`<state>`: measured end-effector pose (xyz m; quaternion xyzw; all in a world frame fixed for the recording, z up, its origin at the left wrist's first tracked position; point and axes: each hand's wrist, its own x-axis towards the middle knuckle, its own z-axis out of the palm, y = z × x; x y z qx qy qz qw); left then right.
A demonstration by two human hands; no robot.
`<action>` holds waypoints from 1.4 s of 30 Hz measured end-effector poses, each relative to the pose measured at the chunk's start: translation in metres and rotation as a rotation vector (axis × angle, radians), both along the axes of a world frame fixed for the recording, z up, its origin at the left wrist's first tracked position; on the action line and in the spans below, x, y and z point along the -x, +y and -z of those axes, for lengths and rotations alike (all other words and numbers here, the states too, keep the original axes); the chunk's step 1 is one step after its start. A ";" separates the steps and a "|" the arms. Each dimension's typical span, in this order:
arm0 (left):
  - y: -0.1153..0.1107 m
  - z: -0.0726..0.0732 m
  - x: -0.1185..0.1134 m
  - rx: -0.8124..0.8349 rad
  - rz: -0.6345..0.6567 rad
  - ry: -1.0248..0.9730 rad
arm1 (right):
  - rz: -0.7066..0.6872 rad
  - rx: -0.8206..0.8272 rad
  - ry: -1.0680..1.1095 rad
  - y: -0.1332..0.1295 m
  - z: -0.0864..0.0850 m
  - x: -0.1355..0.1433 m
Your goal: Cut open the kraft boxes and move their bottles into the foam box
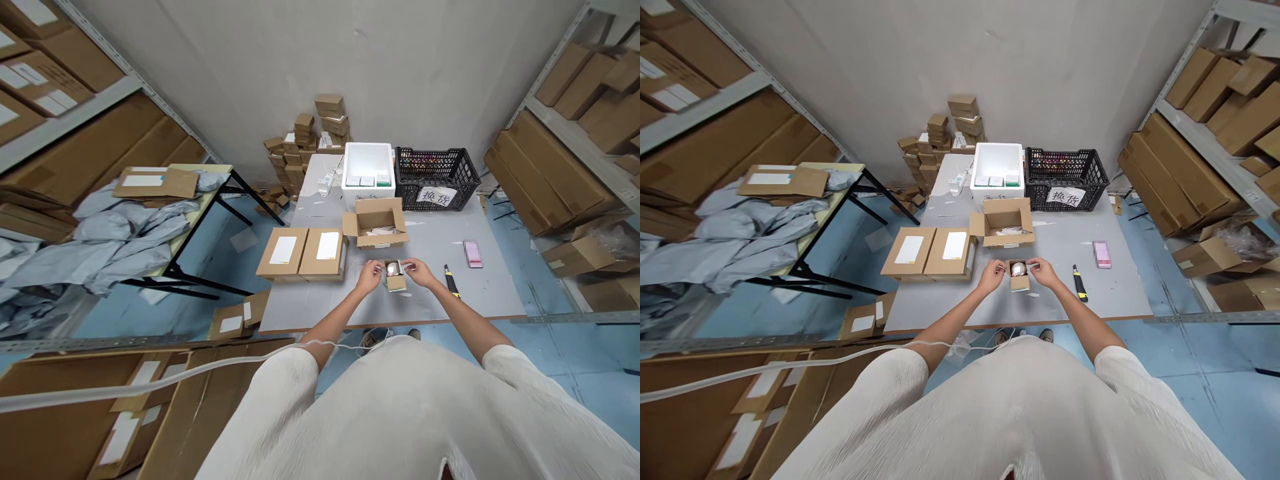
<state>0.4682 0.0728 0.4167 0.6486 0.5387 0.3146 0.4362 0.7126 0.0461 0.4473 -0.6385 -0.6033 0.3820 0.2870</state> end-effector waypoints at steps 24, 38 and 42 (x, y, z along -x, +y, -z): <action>0.009 0.006 -0.013 -0.013 0.106 0.079 | -0.015 0.033 0.104 0.007 0.025 0.002; 0.011 0.013 -0.016 -0.073 0.130 0.142 | -0.192 -0.048 -0.211 0.010 0.022 0.002; 0.009 0.016 -0.013 -0.125 0.200 0.153 | -0.232 -0.118 -0.288 0.005 0.021 0.004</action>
